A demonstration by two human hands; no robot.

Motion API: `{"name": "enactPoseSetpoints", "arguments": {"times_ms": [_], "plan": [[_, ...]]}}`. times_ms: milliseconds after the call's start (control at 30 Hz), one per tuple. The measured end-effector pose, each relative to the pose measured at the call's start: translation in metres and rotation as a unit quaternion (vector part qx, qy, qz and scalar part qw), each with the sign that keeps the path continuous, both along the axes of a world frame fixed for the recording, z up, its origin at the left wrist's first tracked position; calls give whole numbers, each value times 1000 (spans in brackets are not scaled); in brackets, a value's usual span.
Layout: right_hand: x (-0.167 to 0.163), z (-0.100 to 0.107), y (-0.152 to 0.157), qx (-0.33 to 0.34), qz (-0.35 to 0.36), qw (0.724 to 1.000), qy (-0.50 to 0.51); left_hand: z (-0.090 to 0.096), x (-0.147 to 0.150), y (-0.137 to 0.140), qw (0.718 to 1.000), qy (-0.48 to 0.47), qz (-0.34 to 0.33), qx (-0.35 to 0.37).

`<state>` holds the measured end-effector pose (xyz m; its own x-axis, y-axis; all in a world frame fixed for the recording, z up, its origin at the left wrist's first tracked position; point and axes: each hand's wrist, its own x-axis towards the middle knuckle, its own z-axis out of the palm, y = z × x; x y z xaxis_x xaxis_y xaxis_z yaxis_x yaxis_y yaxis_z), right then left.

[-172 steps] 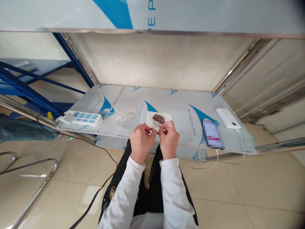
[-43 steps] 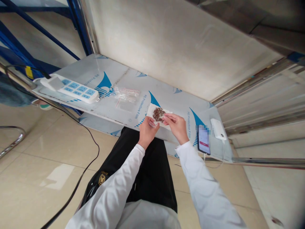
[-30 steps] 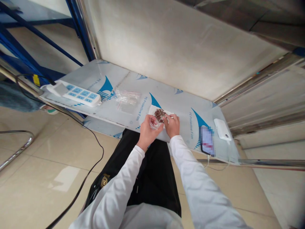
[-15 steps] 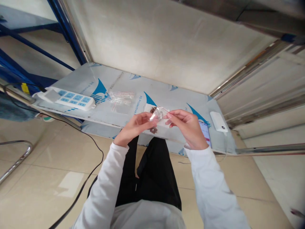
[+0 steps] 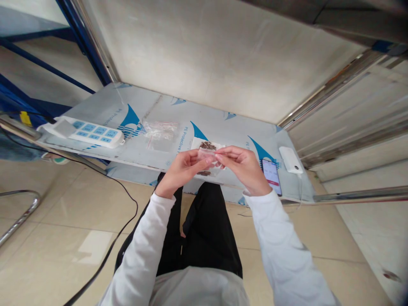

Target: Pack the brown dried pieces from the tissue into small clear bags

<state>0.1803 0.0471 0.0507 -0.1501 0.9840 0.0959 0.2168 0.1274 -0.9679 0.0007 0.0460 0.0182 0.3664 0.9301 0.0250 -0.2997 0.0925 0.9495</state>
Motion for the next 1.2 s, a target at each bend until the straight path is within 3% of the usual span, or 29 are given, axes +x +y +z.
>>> {"name": "enactPoseSetpoints", "arguments": {"times_ms": [100,167,233,333,567,833,933,1000,1133,1200], "plan": [[11,-35,21,51,-98,993,-43,-12,-1,6,997,15,75,-12],[23,-67,39,77,-183,967,-158,-21,-6,11,993,18,118,-20],[34,-98,53,64,-152,936,-311,-26,-12,14,990,10,141,-23],[36,-128,59,63,-96,915,-386,-30,-21,17,986,1,165,-23],[17,-135,53,59,-100,884,-452,-32,-28,20,974,16,223,-35],[12,-142,56,32,-137,860,-490,-33,-27,20,976,2,212,-42],[10,-135,56,33,-146,862,-484,-34,-27,20,976,4,213,-44],[9,-118,52,52,-152,875,-457,-35,-26,20,978,13,206,-32],[2,-52,42,188,-129,926,-300,-32,-20,17,986,41,158,30],[-3,-13,39,239,-56,926,-286,-27,-15,14,987,54,134,74]]}}
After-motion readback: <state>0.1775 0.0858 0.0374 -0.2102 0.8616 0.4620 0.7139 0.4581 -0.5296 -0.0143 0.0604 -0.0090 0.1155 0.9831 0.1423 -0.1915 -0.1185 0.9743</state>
